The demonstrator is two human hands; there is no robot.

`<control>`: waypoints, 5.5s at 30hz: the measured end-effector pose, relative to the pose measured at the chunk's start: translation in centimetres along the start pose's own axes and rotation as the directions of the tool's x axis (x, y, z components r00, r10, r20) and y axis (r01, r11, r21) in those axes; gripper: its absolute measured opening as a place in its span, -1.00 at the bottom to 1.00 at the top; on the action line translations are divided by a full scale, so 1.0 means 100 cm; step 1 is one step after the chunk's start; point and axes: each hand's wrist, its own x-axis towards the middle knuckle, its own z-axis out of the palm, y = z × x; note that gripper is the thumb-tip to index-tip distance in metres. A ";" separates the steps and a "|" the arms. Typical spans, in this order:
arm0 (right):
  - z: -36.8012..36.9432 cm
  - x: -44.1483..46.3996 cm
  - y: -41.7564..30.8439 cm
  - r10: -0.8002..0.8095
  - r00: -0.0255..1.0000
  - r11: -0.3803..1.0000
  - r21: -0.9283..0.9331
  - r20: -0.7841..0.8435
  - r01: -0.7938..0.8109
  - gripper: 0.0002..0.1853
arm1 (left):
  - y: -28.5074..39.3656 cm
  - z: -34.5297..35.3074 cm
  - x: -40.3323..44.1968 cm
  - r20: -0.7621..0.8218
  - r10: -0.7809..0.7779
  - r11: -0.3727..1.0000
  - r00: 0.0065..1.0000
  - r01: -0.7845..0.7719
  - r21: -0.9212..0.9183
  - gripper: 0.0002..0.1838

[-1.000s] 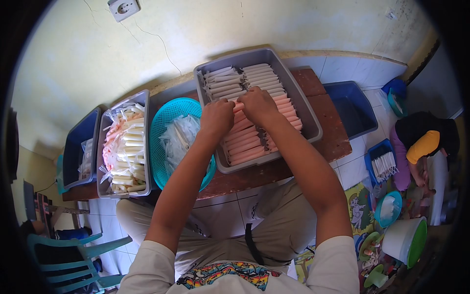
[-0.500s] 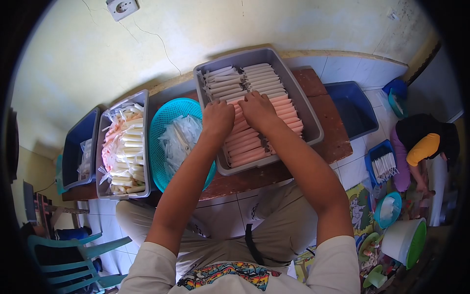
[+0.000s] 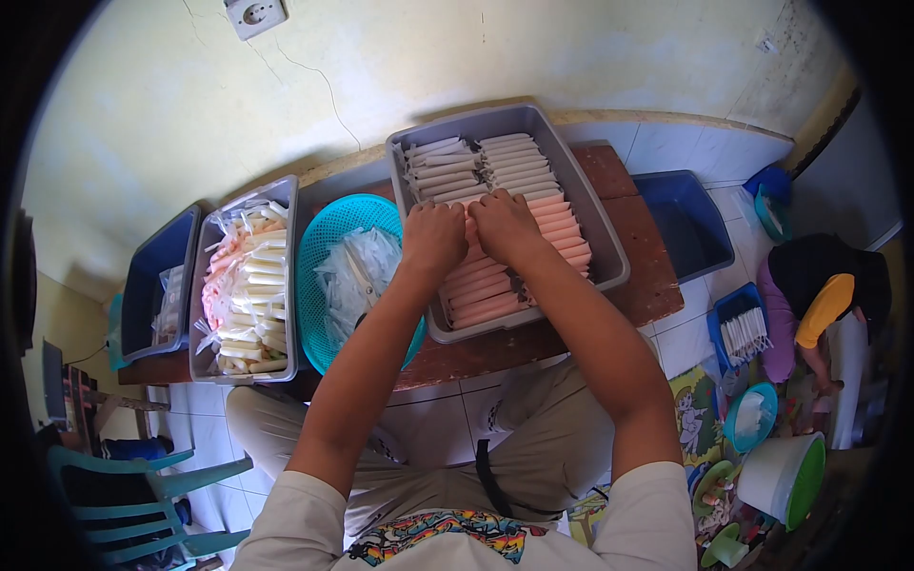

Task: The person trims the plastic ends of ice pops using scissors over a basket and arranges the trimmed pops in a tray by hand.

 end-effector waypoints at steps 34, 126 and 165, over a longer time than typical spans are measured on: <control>-0.069 -0.008 -0.115 0.191 0.961 0.451 0.887 -0.198 0.093 -0.68 | -0.065 -0.070 -0.086 -0.177 -0.388 -0.006 0.905 -0.195 -0.981 -0.77; -0.018 0.012 -0.200 -0.048 0.888 0.875 0.447 0.458 -0.184 -0.17 | -0.171 -0.102 -0.188 -0.355 -0.516 0.737 0.779 0.194 -0.647 -0.70; -0.067 -0.019 -0.192 -0.131 0.949 0.510 0.841 0.285 -0.182 0.06 | -0.167 -0.102 -0.183 -0.389 -0.457 0.808 0.800 0.189 -0.559 -0.75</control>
